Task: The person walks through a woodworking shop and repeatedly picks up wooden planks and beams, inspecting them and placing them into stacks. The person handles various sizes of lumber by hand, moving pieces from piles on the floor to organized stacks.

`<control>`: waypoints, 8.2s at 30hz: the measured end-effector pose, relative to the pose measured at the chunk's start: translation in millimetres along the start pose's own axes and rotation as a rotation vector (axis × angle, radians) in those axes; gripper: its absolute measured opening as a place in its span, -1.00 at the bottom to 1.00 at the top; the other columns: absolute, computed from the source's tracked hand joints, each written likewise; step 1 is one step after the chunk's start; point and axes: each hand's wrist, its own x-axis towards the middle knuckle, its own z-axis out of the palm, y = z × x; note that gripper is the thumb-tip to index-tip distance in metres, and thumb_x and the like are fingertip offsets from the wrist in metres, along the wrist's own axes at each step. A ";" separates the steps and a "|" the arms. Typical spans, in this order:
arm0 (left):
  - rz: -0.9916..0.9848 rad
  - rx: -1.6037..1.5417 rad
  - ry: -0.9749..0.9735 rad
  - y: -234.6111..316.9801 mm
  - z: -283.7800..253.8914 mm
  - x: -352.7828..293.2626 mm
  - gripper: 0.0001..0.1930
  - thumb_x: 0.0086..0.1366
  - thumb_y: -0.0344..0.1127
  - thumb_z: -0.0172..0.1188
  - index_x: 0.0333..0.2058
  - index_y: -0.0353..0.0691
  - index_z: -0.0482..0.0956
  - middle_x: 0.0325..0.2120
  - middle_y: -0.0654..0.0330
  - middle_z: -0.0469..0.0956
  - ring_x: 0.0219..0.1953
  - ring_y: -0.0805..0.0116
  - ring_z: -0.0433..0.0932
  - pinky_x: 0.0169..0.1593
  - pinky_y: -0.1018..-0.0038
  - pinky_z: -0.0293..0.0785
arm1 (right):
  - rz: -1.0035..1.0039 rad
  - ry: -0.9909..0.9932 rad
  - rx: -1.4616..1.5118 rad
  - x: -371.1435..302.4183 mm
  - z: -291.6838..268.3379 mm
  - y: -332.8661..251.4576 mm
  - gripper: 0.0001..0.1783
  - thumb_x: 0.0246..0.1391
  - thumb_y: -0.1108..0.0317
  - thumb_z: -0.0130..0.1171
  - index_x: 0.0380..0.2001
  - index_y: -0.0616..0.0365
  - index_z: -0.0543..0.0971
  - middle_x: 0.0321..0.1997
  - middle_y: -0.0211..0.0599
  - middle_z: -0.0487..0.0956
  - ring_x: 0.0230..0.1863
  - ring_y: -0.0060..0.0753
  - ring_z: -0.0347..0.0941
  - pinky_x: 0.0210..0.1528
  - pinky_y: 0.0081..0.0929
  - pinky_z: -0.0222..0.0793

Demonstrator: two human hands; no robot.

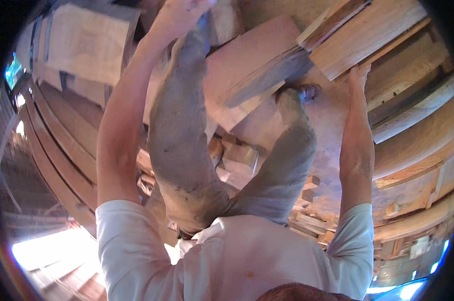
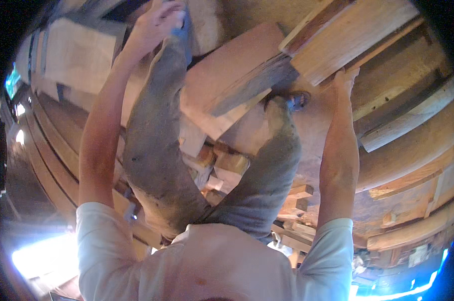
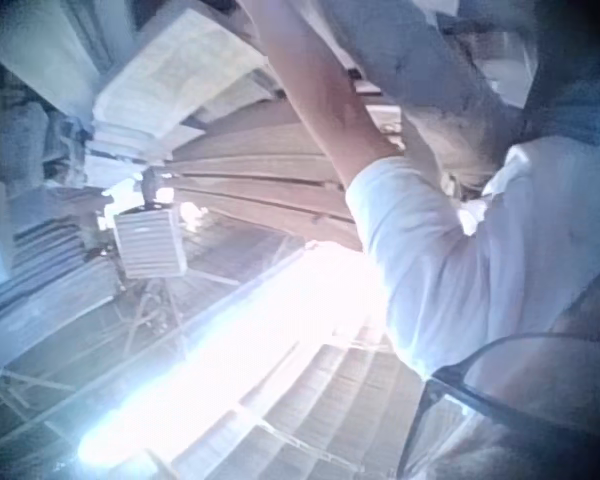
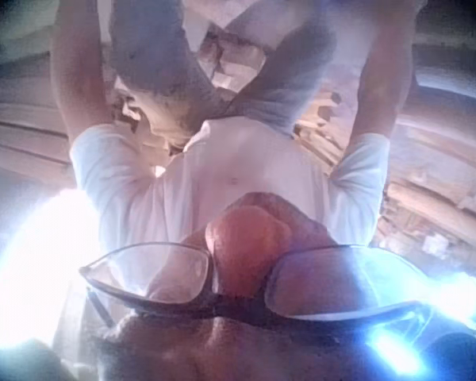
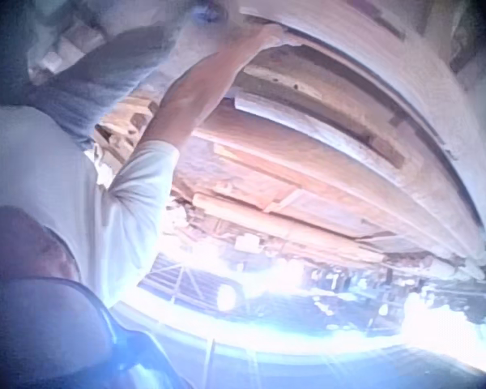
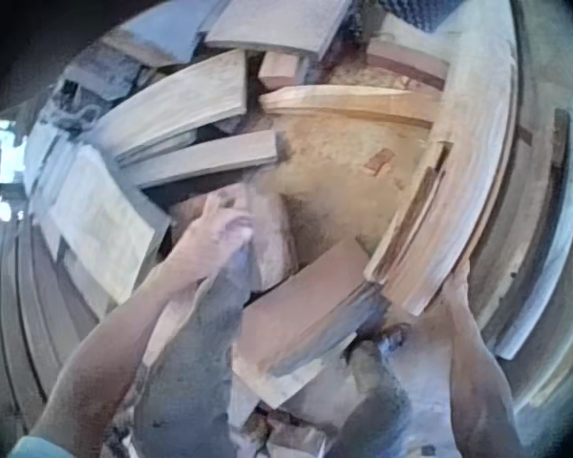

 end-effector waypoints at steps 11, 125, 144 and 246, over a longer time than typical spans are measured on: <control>-0.725 0.067 0.199 -110.9 242.8 -296.3 -0.41 0.44 -0.01 0.22 0.25 -0.34 0.43 0.10 -0.10 0.55 0.10 0.05 0.58 0.17 0.18 0.48 | -0.001 -0.019 -0.167 -36.2 -11.5 48.4 -0.27 0.31 0.33 0.09 0.48 0.28 0.19 0.44 0.28 0.36 0.45 0.24 0.29 0.45 -0.11 0.25; -1.439 -1.328 0.793 42.5 494.7 -290.9 -0.13 -0.07 -0.02 0.68 0.04 -0.43 0.37 -0.07 -0.11 0.53 0.00 0.08 0.55 0.11 0.19 0.47 | -0.259 -0.627 -0.459 58.5 314.8 -28.0 -0.04 0.39 -0.41 -0.19 0.48 0.20 0.30 0.53 -0.02 0.32 0.54 -0.11 0.19 0.50 -0.16 0.10; -1.478 -0.863 0.682 209.9 191.7 -608.6 -0.21 0.00 -0.23 0.59 0.14 -0.41 0.36 -0.01 0.02 0.46 0.05 0.15 0.46 0.22 0.20 0.40 | -0.123 -0.515 -0.486 -383.3 120.3 -64.0 0.00 0.36 -0.41 -0.13 0.29 0.47 0.43 0.32 0.38 0.47 0.37 0.26 0.40 0.39 0.00 0.27; -0.881 -1.260 0.580 -7.6 -24.2 -459.0 -0.53 0.46 -0.08 0.25 0.16 -0.32 0.54 -0.16 0.17 0.65 -0.17 0.39 0.63 -0.13 0.44 0.55 | -0.529 -0.546 -0.436 -321.8 -57.8 -439.2 -0.53 0.28 0.03 0.23 -0.01 0.23 0.67 -0.20 0.00 0.70 -0.12 -0.11 0.64 -0.04 -0.18 0.51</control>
